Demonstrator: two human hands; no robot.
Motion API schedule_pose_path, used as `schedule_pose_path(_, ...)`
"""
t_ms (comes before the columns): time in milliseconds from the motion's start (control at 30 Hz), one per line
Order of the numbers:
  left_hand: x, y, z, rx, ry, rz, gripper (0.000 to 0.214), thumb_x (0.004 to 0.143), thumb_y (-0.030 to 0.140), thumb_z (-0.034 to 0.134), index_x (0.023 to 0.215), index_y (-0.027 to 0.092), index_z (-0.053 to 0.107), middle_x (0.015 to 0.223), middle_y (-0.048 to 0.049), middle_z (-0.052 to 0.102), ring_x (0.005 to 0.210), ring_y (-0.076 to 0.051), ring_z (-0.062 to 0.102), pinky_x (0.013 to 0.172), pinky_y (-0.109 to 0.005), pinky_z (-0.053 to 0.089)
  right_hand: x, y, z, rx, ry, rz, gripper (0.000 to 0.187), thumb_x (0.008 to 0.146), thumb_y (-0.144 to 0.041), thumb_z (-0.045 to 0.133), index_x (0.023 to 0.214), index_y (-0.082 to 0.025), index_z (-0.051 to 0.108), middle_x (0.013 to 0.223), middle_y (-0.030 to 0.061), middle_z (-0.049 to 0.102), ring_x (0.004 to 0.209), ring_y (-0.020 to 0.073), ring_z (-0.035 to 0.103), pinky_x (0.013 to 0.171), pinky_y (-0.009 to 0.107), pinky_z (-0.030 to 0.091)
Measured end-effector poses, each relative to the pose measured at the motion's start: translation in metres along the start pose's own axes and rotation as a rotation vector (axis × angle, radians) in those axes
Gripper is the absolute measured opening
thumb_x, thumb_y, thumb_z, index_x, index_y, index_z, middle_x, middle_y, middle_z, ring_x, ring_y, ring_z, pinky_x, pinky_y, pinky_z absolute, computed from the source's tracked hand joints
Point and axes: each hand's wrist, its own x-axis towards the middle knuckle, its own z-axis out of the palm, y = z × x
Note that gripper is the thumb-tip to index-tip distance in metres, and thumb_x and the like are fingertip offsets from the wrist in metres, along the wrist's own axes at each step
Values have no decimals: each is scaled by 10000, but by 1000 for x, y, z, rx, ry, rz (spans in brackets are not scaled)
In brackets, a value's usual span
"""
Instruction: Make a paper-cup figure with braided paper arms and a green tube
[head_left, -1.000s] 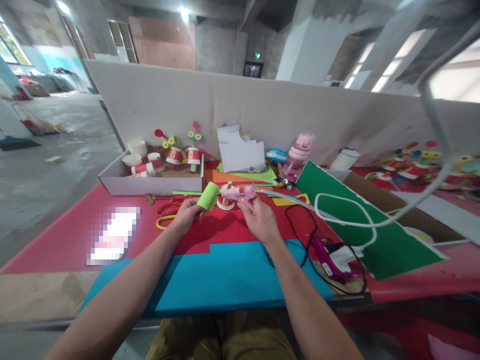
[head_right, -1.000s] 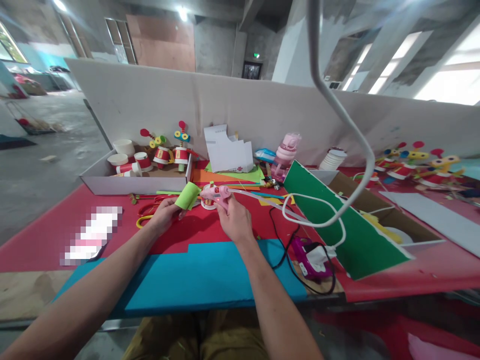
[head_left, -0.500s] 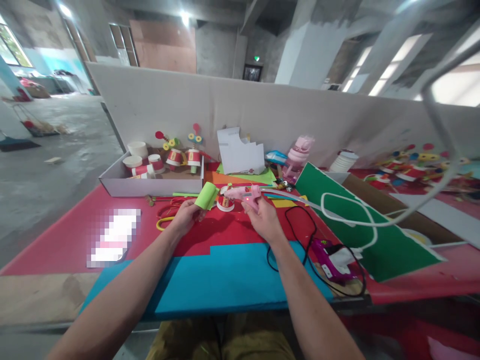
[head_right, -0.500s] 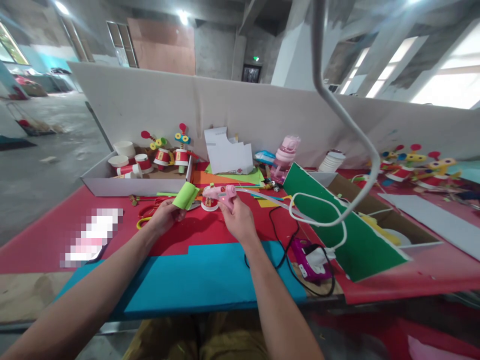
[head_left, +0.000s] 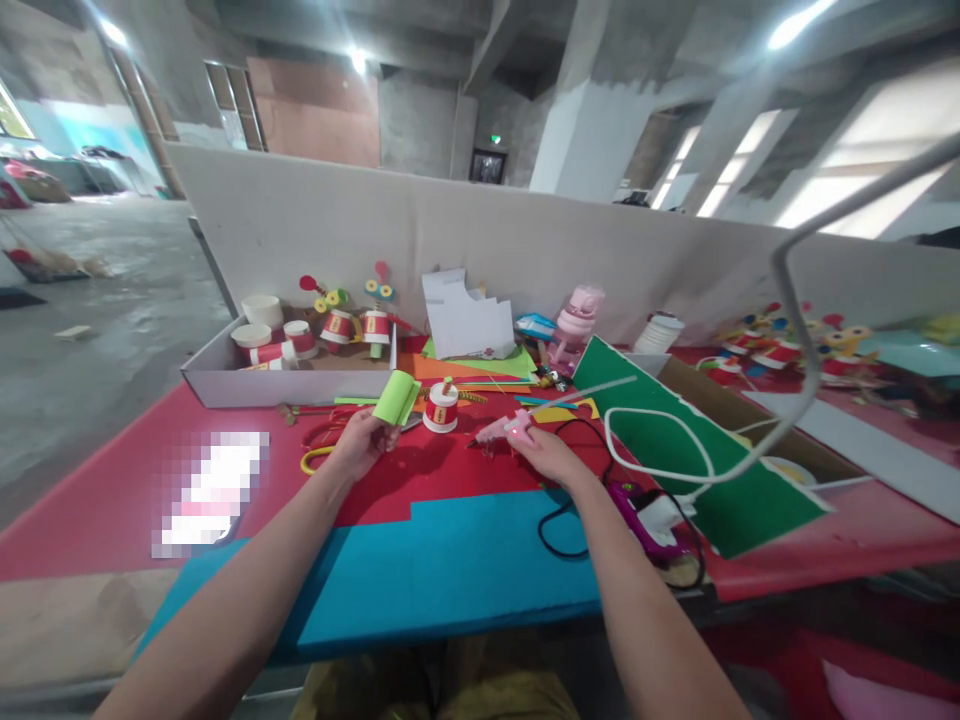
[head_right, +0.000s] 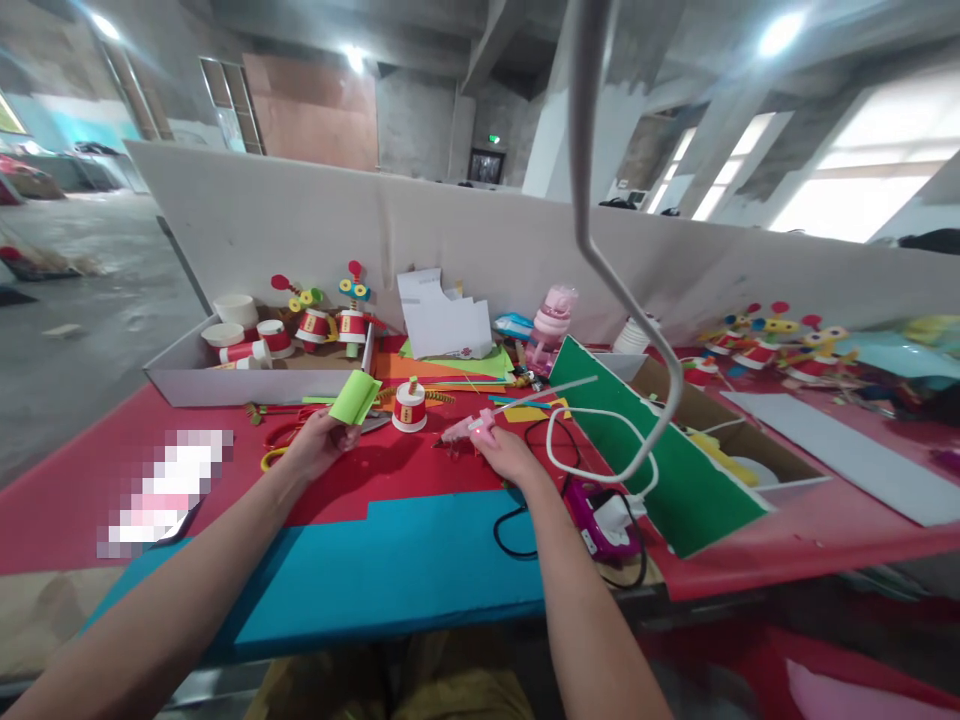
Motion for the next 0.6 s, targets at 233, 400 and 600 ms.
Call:
schedule_pose_path(233, -3, 1, 1, -70, -31, 1, 194, 667, 255, 648, 587, 150, 506, 461, 20, 485, 425, -74, 432, 419, -196, 301, -12, 23, -3, -251, 37, 44, 430, 927, -455, 367, 880, -182, 696, 822, 107, 707, 784, 249, 659, 684, 297, 427)
schedule_pose_path(400, -8, 1, 11, -136, -111, -14, 252, 702, 235, 642, 550, 154, 458, 476, 12, 469, 440, -75, 413, 438, -201, 306, -23, 4, -8, -335, 240, 117, 326, 839, -444, 545, 879, -143, 663, 888, 161, 670, 869, 287, 622, 723, 342, 437)
schedule_pose_path(600, -10, 4, 6, -183, -241, -189, 235, 702, 266, 580, 523, 151, 482, 444, -15, 429, 410, -97, 410, 427, -226, 323, 11, -81, 15, 516, 304, -316, 290, 915, -415, 431, 964, -197, 616, 936, 66, 662, 843, 184, 616, 757, 298, 482)
